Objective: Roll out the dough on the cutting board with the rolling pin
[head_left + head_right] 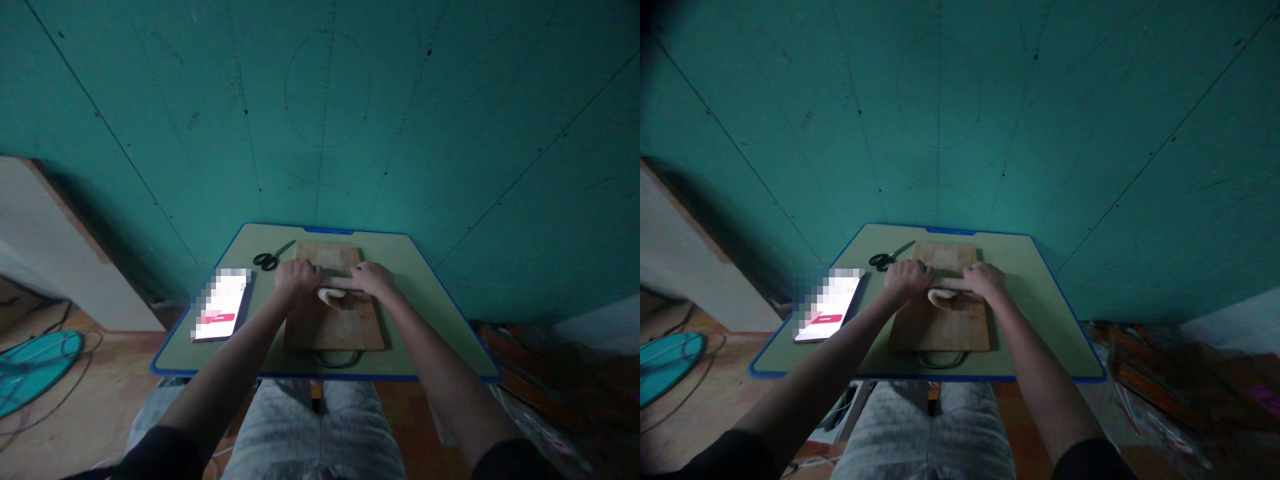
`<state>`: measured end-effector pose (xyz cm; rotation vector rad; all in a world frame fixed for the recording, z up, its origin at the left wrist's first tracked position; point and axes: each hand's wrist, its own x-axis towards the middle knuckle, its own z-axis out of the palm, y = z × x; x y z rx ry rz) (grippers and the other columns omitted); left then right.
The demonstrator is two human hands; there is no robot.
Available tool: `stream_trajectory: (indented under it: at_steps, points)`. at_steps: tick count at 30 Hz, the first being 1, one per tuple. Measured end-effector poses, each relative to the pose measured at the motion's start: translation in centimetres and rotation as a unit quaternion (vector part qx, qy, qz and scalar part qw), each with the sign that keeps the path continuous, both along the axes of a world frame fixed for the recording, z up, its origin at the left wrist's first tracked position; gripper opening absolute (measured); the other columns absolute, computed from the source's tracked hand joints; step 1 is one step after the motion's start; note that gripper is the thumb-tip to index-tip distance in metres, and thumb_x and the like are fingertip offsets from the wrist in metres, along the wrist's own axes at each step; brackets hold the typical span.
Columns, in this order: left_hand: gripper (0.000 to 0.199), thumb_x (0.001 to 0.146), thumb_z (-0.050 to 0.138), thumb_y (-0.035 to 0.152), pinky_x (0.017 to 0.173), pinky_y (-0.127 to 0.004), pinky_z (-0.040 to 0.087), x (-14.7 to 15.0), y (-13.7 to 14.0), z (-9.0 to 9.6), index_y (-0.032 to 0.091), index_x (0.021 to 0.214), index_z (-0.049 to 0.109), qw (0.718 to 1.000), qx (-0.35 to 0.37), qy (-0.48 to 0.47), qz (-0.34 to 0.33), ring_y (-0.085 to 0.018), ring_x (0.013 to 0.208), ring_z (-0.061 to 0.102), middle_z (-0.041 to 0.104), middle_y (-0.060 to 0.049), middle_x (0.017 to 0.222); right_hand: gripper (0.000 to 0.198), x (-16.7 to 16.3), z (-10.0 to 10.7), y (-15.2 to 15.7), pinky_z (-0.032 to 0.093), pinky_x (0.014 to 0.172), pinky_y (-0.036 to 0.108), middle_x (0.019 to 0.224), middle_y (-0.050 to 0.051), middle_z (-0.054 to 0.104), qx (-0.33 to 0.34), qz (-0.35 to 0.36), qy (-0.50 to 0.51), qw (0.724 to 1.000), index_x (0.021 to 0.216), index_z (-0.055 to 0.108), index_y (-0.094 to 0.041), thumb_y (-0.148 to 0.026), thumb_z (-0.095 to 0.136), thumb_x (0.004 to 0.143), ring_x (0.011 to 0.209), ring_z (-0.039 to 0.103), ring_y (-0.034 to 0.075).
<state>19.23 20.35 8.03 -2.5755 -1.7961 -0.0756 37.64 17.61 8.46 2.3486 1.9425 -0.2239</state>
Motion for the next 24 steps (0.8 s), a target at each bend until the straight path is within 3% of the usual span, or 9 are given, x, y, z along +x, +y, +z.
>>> stream_trajectory:
  at_steps: [5,9,16,24]
  points:
    - [0.046,0.093,0.026,0.028,0.069,-0.037,0.044,-0.9,-1.4,-0.6,0.009,0.1,0.068,0.998,0.04,-0.007,-0.045,-0.033,0.094,0.065,0.069,-0.021,0.094,0.033,-1.0,0.6,-2.6,0.043,0.076,0.03,0.112,0.011,0.069,0.04,0.08,-0.067,0.994,0.112,0.068,-0.023,-0.025,0.042,0.091,0.099,0.065,0.025]
    - [0.044,0.093,0.028,0.032,0.062,-0.035,0.042,-1.7,-2.6,-0.9,0.012,0.09,0.067,0.999,0.041,-0.028,0.001,-0.029,0.08,0.065,0.07,-0.016,0.083,0.041,-2.4,0.6,-4.4,0.042,0.071,0.03,0.093,0.013,0.073,0.127,0.009,-0.063,0.99,0.093,0.072,-0.018,-0.034,0.034,0.095,0.085,0.067,0.023]
    - [0.036,0.095,0.032,0.033,0.072,-0.038,0.038,-3.3,-5.7,-1.2,0.018,0.083,0.063,0.99,0.116,-0.065,-0.046,-0.026,0.082,0.056,0.065,-0.01,0.083,0.042,-3.8,-0.6,-7.5,0.036,0.068,0.029,0.087,0.011,0.072,0.194,0.034,-0.044,0.98,0.088,0.069,-0.018,-0.032,0.03,0.097,0.079,0.064,0.02]
    - [0.03,0.095,0.039,0.037,0.078,-0.04,0.038,-4.4,-8.9,-2.1,0.018,0.093,0.062,0.981,0.151,-0.096,-0.072,-0.026,0.087,0.05,0.059,-0.01,0.088,0.032,-3.4,-2.4,-9.5,0.031,0.074,0.03,0.084,0.007,0.067,0.258,0.099,-0.025,0.961,0.085,0.061,-0.02,-0.032,0.034,0.098,0.082,0.058,0.02]
